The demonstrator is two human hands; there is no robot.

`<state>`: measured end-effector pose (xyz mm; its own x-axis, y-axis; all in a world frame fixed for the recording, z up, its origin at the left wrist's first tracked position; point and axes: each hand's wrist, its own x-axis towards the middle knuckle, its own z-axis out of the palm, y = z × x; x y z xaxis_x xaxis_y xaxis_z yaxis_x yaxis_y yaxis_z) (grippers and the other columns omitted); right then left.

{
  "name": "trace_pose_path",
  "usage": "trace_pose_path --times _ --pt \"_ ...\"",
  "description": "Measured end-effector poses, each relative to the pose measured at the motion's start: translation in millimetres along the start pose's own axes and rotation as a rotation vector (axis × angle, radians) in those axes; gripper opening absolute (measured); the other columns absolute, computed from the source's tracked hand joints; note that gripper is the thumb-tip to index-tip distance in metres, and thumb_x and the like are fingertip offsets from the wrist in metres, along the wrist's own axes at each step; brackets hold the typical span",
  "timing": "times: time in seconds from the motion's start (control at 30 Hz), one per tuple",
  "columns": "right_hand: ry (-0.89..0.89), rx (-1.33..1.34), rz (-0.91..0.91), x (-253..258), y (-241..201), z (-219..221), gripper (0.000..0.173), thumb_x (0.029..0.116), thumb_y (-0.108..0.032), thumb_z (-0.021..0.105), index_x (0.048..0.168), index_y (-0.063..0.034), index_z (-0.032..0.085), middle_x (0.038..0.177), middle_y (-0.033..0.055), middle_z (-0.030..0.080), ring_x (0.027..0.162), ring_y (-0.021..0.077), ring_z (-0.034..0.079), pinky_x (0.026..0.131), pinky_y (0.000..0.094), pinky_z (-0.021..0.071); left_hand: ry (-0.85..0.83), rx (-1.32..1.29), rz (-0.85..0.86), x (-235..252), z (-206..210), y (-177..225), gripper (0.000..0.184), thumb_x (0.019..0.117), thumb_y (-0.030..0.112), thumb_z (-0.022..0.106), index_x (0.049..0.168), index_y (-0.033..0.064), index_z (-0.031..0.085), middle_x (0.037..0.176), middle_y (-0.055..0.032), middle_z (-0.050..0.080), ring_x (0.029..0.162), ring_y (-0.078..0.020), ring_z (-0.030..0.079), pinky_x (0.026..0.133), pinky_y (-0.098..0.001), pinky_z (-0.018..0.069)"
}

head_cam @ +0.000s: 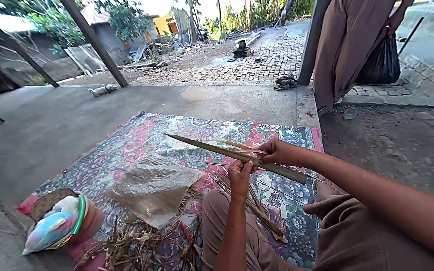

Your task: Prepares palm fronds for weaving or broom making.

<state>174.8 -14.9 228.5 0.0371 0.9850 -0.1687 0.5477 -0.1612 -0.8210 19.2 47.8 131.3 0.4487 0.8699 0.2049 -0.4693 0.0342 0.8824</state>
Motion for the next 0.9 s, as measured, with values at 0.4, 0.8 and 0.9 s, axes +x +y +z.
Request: trace_pose_path --times 0.4,0.8,0.9 --pt "-0.248 -0.331 0.039 -6.1 33.1 -34.6 0.007 0.0957 -0.004 0.067 0.091 0.0008 0.066 0.073 0.0033 0.056 0.065 0.0099 0.049 0.064 0.0322 0.0435 0.386 0.106 0.161 43.9 -50.8 8.1 0.014 0.1001 -0.002 0.049 0.098 -0.0088 0.061 0.076 -0.0069 0.066 0.068 -0.012 0.066 0.068 -0.0303 0.0592" --pt "0.088 0.11 0.099 5.2 61.0 -15.1 0.012 0.0996 -0.01 0.063 0.107 -0.001 0.062 0.079 0.0011 0.057 0.062 0.0073 0.052 0.06 0.0277 0.0478 0.315 0.219 0.161 20.2 -148.0 39.8 0.019 0.1046 0.013 0.051 0.114 0.0001 0.061 0.08 0.006 0.067 0.068 -0.0046 0.066 0.067 -0.0243 0.0594" --pt "0.166 0.261 0.038 1.4 28.5 -6.2 0.015 0.1006 -0.01 0.063 0.112 -0.0017 0.06 0.08 -0.0006 0.056 0.062 0.0056 0.052 0.06 0.0243 0.0477 0.016 0.341 0.009 15.5 -94.3 40.2 0.024 0.1034 0.014 0.054 0.114 -0.0041 0.066 0.083 -0.0009 0.072 0.07 -0.0082 0.07 0.068 -0.026 0.0606"
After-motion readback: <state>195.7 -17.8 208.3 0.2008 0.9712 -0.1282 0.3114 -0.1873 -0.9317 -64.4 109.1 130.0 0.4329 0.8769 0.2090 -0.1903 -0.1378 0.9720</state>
